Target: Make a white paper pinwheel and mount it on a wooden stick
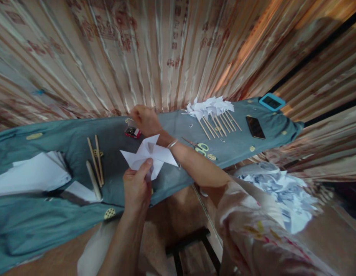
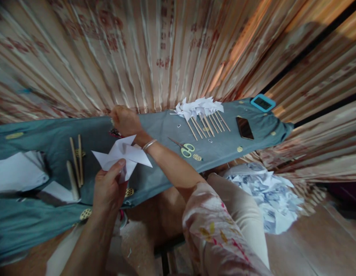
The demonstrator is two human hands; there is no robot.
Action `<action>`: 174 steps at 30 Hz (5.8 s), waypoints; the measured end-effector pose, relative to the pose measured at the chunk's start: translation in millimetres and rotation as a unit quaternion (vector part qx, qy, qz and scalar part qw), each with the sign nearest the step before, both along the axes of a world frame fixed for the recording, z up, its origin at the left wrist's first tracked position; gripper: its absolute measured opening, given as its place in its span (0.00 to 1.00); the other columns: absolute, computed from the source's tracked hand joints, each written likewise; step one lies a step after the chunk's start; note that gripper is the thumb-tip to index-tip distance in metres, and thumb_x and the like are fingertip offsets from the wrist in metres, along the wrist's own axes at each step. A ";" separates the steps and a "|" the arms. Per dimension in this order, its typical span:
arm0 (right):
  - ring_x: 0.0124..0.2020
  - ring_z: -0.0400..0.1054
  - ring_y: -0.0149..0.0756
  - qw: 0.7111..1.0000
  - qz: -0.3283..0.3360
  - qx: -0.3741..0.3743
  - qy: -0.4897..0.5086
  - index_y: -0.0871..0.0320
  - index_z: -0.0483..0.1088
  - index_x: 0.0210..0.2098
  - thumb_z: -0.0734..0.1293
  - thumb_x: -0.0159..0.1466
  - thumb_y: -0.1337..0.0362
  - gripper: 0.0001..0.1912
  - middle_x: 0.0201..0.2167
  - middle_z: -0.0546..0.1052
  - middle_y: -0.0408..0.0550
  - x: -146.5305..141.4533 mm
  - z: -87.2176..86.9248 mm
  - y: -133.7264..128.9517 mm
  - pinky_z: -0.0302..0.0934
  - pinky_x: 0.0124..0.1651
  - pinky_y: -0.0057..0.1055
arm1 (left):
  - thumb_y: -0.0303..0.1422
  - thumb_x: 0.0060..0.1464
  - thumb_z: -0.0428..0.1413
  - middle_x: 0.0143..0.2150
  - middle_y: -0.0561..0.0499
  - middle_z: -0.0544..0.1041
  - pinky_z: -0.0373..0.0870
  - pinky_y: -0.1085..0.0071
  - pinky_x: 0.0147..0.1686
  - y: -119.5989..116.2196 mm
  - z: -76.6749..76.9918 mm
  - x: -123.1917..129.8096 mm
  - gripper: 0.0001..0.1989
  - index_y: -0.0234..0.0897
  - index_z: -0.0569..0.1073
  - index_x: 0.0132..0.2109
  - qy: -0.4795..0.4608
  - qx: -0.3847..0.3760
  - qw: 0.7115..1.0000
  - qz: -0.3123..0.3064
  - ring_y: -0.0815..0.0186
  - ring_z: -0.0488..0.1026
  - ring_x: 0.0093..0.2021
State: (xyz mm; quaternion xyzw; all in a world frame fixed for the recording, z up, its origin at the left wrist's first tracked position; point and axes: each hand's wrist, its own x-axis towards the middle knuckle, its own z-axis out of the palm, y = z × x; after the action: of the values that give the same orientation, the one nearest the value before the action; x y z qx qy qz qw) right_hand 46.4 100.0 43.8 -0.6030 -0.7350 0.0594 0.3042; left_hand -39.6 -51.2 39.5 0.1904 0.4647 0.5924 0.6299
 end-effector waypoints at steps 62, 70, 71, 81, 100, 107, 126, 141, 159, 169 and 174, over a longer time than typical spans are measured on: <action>0.48 0.74 0.43 0.984 -0.009 -0.078 0.162 0.57 0.75 0.33 0.63 0.61 0.68 0.07 0.46 0.78 0.54 121.2 -75.1 -156.9 0.67 0.51 0.41 | 0.33 0.33 0.68 0.31 0.49 0.83 0.74 0.68 0.35 10.5 -29.0 32.6 0.11 0.35 0.81 0.29 0.128 0.042 0.991 -0.026 0.65 0.77 0.30; 0.48 0.73 0.38 0.914 -0.046 -0.004 0.403 0.53 0.75 0.32 0.71 0.58 0.65 0.02 0.47 0.79 0.49 119.0 -19.4 -162.4 0.68 0.45 0.34 | 0.33 0.32 0.68 0.28 0.50 0.83 0.74 0.68 0.33 8.8 -25.9 32.1 0.09 0.37 0.81 0.27 0.143 0.047 0.988 -0.028 0.64 0.77 0.28; 0.49 0.73 0.38 0.910 -0.036 -0.002 0.413 0.53 0.75 0.32 0.71 0.58 0.65 0.02 0.47 0.79 0.48 114.3 -11.6 -165.9 0.69 0.45 0.33 | 0.33 0.32 0.68 0.28 0.50 0.82 0.74 0.68 0.33 8.6 -25.9 31.8 0.09 0.37 0.81 0.27 0.145 0.049 0.988 -0.030 0.64 0.77 0.28; 0.55 0.69 0.41 0.946 0.038 -0.008 0.322 0.49 0.76 0.35 0.70 0.61 0.68 0.06 0.57 0.72 0.44 80.8 -4.4 -183.4 0.65 0.58 0.44 | 0.32 0.34 0.67 0.27 0.51 0.82 0.72 0.71 0.30 4.6 -21.3 29.5 0.07 0.37 0.81 0.27 0.168 0.068 0.982 -0.054 0.66 0.75 0.26; 0.68 0.56 0.43 0.909 0.057 -0.066 0.408 0.50 0.77 0.32 0.73 0.59 0.63 0.01 0.65 0.66 0.39 86.8 -19.6 -171.7 0.54 0.69 0.46 | 0.33 0.33 0.67 0.24 0.51 0.81 0.71 0.72 0.26 -0.7 -18.5 29.7 0.06 0.37 0.81 0.24 0.165 0.071 0.981 -0.070 0.67 0.73 0.24; 0.68 0.57 0.43 0.898 0.062 -0.079 0.428 0.50 0.77 0.32 0.73 0.59 0.64 0.02 0.64 0.67 0.39 87.0 -20.2 -171.0 0.54 0.69 0.46 | 0.33 0.33 0.67 0.24 0.51 0.80 0.71 0.72 0.26 -0.4 -19.0 29.0 0.06 0.37 0.81 0.24 0.160 0.071 0.982 -0.068 0.67 0.73 0.24; 0.67 0.59 0.42 0.869 0.060 -0.100 0.481 0.50 0.78 0.31 0.74 0.57 0.61 0.03 0.61 0.70 0.42 86.5 -21.9 -168.9 0.55 0.68 0.44 | 0.34 0.31 0.68 0.23 0.52 0.79 0.70 0.72 0.26 -0.2 -18.8 30.9 0.08 0.36 0.79 0.23 0.142 0.057 0.985 -0.075 0.68 0.72 0.23; 0.66 0.60 0.43 0.845 0.055 -0.126 0.516 0.52 0.78 0.30 0.76 0.55 0.59 0.05 0.61 0.71 0.45 85.1 -22.0 -166.7 0.51 0.69 0.44 | 0.31 0.33 0.67 0.24 0.52 0.80 0.70 0.74 0.26 0.3 -23.3 30.3 0.06 0.36 0.80 0.24 0.129 0.049 0.987 -0.079 0.69 0.72 0.23; 0.66 0.59 0.43 0.825 0.059 -0.139 0.545 0.51 0.79 0.30 0.76 0.55 0.62 0.03 0.60 0.71 0.43 85.6 -20.8 -166.6 0.49 0.69 0.43 | 0.33 0.34 0.68 0.25 0.51 0.81 0.72 0.73 0.26 0.3 -26.9 30.1 0.08 0.36 0.81 0.27 0.148 0.072 0.983 -0.080 0.69 0.73 0.24; 0.67 0.58 0.43 0.816 0.050 -0.162 0.552 0.49 0.79 0.30 0.75 0.55 0.62 0.03 0.61 0.70 0.42 86.5 -22.3 -167.7 0.47 0.70 0.44 | 0.32 0.34 0.67 0.23 0.53 0.80 0.72 0.73 0.25 0.9 -22.0 31.1 0.06 0.37 0.80 0.25 0.193 0.096 0.974 -0.064 0.69 0.73 0.23; 0.66 0.59 0.43 0.820 0.044 -0.164 0.547 0.50 0.79 0.30 0.76 0.55 0.61 0.03 0.61 0.71 0.42 86.8 -21.3 -167.6 0.47 0.69 0.43 | 0.32 0.37 0.65 0.23 0.53 0.80 0.71 0.73 0.24 0.8 -26.0 29.9 0.04 0.37 0.80 0.25 0.241 0.135 0.959 -0.061 0.68 0.73 0.22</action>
State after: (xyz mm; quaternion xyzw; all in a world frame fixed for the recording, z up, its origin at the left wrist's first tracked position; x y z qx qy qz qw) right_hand 133.1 -67.6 22.6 -0.4797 -0.4532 0.5125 0.5494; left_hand -9.7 -50.4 13.4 0.4391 0.5063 0.5462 0.5026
